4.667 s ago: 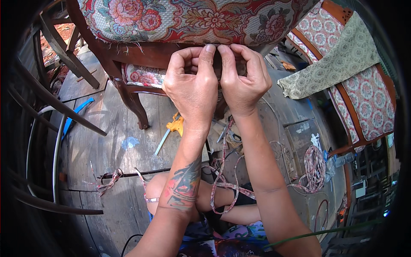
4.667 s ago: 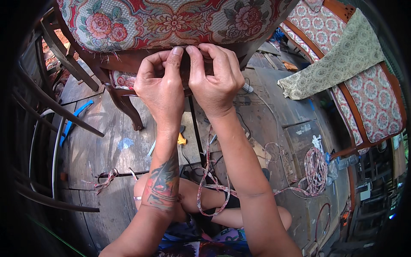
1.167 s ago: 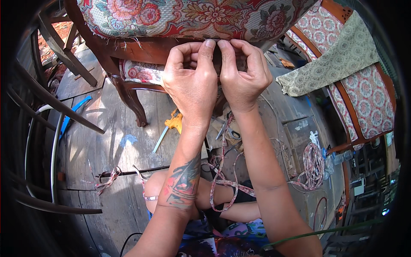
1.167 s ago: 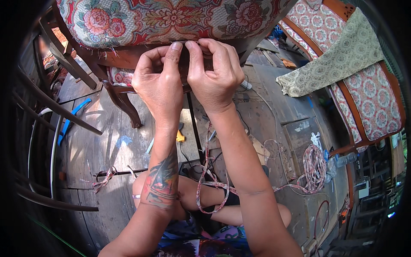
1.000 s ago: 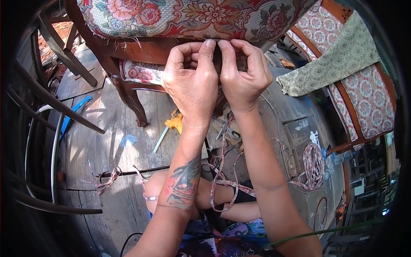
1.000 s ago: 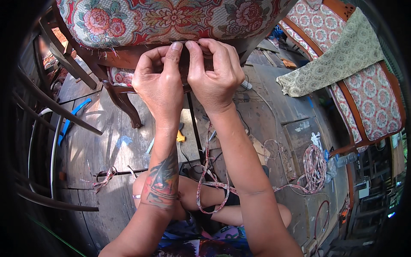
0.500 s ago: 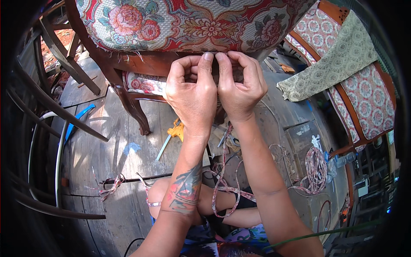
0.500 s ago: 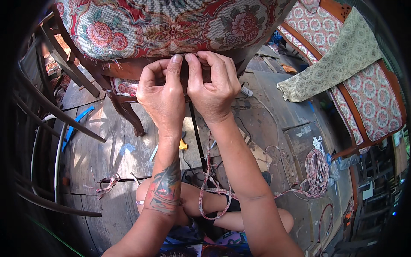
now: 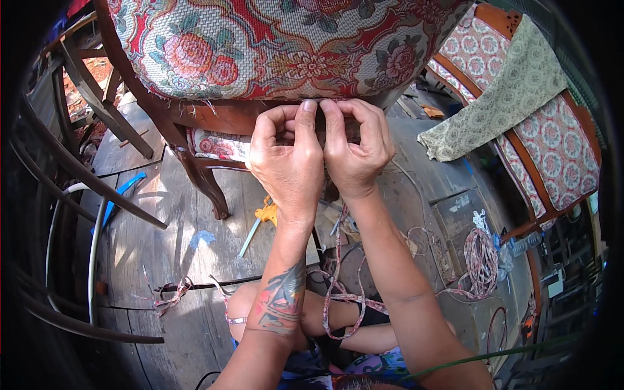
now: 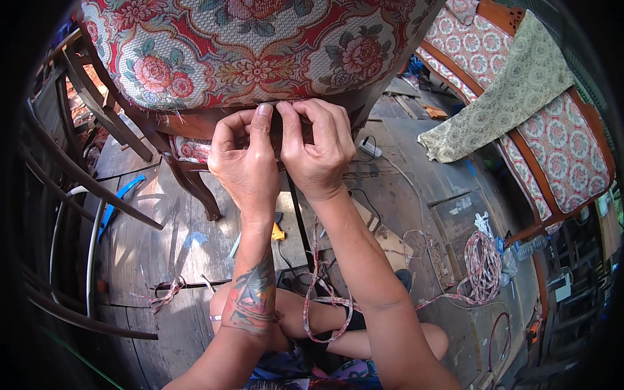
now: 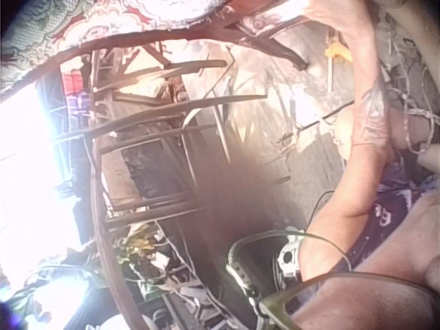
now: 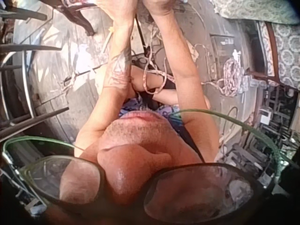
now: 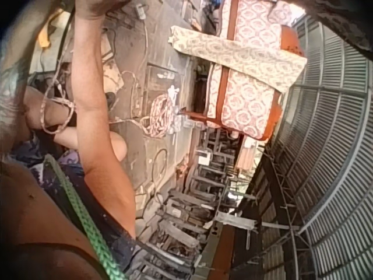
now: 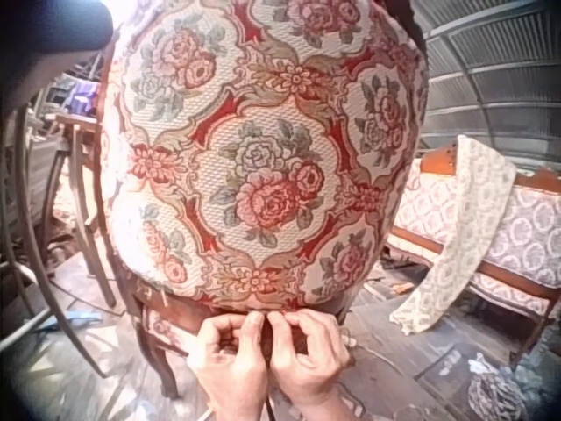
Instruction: The recorder is applying a decorative fabric trim to the edge of a chair seat using a hot glue gun.
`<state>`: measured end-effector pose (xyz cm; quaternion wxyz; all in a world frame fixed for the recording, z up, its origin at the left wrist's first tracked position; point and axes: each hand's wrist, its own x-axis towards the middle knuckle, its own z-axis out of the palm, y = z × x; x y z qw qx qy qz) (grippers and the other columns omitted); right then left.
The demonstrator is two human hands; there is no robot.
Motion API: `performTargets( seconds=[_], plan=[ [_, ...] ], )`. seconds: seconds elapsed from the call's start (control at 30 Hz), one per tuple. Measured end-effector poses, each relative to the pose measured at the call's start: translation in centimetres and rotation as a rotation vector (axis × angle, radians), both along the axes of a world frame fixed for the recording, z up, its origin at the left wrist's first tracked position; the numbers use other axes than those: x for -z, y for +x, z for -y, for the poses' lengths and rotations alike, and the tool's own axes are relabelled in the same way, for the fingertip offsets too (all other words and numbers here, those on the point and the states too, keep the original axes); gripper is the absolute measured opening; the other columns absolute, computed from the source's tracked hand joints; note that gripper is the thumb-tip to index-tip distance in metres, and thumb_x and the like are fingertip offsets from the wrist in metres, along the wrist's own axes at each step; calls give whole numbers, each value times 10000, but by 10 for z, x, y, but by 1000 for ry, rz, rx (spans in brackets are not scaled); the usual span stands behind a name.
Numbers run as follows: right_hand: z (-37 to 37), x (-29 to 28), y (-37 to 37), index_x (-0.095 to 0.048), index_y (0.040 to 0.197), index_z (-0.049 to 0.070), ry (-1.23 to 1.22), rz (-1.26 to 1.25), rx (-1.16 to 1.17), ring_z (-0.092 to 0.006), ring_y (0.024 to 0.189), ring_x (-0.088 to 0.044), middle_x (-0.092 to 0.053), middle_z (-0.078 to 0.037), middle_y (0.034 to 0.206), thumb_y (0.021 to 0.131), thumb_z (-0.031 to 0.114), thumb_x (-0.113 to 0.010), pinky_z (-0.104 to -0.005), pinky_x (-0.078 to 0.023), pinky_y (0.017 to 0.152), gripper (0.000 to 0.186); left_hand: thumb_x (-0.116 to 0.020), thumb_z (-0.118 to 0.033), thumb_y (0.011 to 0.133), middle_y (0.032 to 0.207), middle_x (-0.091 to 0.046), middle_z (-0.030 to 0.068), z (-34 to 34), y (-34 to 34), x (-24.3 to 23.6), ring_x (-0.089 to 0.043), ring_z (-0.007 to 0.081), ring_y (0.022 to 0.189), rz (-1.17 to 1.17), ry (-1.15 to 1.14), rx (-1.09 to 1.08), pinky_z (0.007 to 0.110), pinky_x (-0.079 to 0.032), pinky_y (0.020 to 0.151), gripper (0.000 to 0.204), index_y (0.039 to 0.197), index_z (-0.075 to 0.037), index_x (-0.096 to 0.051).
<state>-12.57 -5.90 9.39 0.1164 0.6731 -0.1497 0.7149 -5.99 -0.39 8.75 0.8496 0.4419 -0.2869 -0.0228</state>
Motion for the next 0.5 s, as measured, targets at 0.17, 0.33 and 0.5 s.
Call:
performTargets(
  seconds=[0.17, 0.33, 0.5],
  plan=[
    [0, 0, 1, -707, 937, 20, -9, 0, 20, -256, 759, -671, -701, -88, 881, 777, -25, -829, -347, -549, 666, 206, -818, -123, 879, 687, -666, 32, -1, -1, -3, -578, 66, 597, -7, 10, 15, 232, -503, 585, 188, 873, 13, -689],
    [0, 1, 3, -714, 944, 25, -17, 7, 38, -258, 764, -675, -704, -89, 886, 776, -15, -834, -349, -552, 671, 209, -816, -119, 882, 697, -673, 30, -1, 0, -3, -579, 53, 616, -18, -26, 48, 226, -505, 593, 186, 877, 16, -689],
    [1, 1, 1, -721, 938, 26, -15, 21, 38, -259, 760, -678, -707, -89, 890, 769, -2, -846, -352, -555, 661, 212, -816, -118, 883, 698, -673, 28, 0, -1, -2, -578, 52, 618, -32, -24, 69, 223, -503, 594, 184, 881, 16, -691]
  ],
)
